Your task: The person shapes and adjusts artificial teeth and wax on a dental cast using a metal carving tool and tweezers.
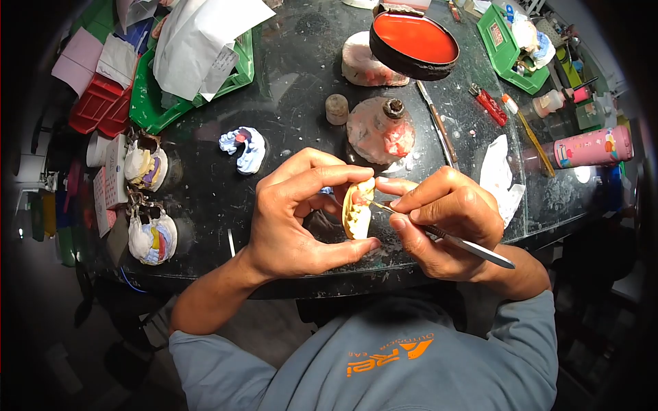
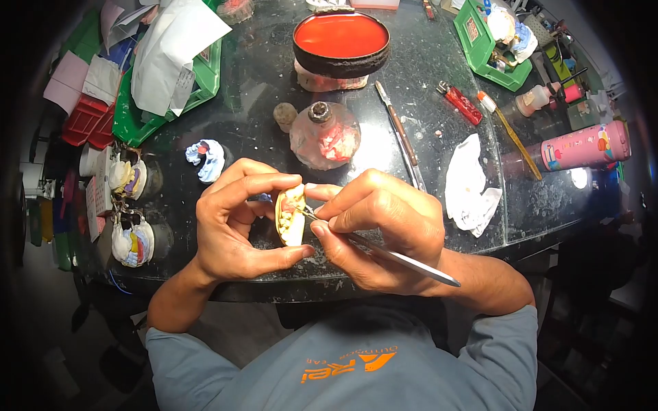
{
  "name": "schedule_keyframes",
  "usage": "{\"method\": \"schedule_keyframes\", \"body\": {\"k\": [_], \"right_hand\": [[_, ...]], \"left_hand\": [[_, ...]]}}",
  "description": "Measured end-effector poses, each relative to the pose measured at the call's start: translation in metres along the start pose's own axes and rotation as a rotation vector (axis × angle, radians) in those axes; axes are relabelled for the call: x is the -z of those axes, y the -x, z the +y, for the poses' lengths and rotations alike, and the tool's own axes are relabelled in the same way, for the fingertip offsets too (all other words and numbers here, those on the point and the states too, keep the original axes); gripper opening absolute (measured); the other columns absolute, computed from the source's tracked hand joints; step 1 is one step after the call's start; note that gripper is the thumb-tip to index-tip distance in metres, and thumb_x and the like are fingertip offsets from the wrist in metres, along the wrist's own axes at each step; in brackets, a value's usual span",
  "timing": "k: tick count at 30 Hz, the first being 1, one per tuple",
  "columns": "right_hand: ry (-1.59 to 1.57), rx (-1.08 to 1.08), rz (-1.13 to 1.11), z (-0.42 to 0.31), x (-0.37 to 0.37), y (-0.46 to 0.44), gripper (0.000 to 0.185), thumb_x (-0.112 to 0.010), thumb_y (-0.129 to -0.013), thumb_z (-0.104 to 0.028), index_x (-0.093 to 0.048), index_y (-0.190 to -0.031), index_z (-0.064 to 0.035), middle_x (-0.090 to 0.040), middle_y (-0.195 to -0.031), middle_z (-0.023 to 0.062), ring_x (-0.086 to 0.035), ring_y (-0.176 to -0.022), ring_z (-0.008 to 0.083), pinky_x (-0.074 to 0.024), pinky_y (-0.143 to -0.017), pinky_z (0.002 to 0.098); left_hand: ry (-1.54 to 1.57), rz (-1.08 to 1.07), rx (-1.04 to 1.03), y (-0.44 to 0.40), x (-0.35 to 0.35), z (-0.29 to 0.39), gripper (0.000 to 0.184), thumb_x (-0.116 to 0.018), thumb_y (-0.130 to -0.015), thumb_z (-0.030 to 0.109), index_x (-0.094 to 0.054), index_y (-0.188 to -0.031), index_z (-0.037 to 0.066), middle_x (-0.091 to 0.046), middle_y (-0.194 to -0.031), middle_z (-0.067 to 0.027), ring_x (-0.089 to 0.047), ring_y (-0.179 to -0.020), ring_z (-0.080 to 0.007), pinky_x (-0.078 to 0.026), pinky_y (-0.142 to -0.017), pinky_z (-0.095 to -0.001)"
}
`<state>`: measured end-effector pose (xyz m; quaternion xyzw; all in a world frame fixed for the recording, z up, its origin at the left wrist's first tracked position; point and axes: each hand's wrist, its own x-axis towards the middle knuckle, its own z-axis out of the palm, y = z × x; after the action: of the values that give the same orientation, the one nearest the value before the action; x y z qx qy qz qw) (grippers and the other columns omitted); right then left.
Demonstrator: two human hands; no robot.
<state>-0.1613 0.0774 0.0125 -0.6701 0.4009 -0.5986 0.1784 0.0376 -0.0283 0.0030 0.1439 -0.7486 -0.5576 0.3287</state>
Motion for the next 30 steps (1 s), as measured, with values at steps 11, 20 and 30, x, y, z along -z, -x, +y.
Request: {"method": "schedule_keyframes", "body": {"k": [11,20,30], "right_hand": [[-0.004,0.016,0.056,0.0037,-0.0047,0.0006,0.022,-0.079,-0.076,0.013,-0.062,-0.085,0.0025,-0.069,-0.079,0.0151,-0.072,-0.072,0.0213,-0.0669,-0.082,0.0415],[-0.026,0.013,0.018,0.0025,-0.0019,0.0013,0.021,-0.074,-0.08,0.016,-0.06,-0.088,0.0033,-0.066,-0.083,0.017,-0.07,-0.075,0.0202,-0.0655,-0.086,0.0483],[0.022,-0.001,0.04,0.0002,-0.0026,-0.0005,0.023,-0.079,-0.076,0.013,-0.061,-0.085,0.0017,-0.069,-0.079,0.0148,-0.073,-0.073,0.0221,-0.0668,-0.079,0.0406]], "left_hand": [[-0.008,-0.034,-0.003,0.0001,0.0026,0.0001,0.069,-0.096,-0.064,0.004,-0.067,-0.126,-0.004,-0.06,-0.116,-0.0113,-0.064,-0.106,-0.0157,-0.064,-0.081,-0.0257],[0.025,-0.009,0.007,-0.0002,0.001,0.0006,0.066,-0.095,-0.066,0.006,-0.069,-0.125,-0.001,-0.06,-0.114,-0.0078,-0.066,-0.099,-0.0117,-0.059,-0.073,-0.0222],[0.028,-0.018,0.006,-0.0004,0.0018,0.0008,0.067,-0.095,-0.066,0.006,-0.069,-0.126,-0.002,-0.06,-0.114,-0.0079,-0.065,-0.1,-0.0119,-0.059,-0.074,-0.0223]]}}
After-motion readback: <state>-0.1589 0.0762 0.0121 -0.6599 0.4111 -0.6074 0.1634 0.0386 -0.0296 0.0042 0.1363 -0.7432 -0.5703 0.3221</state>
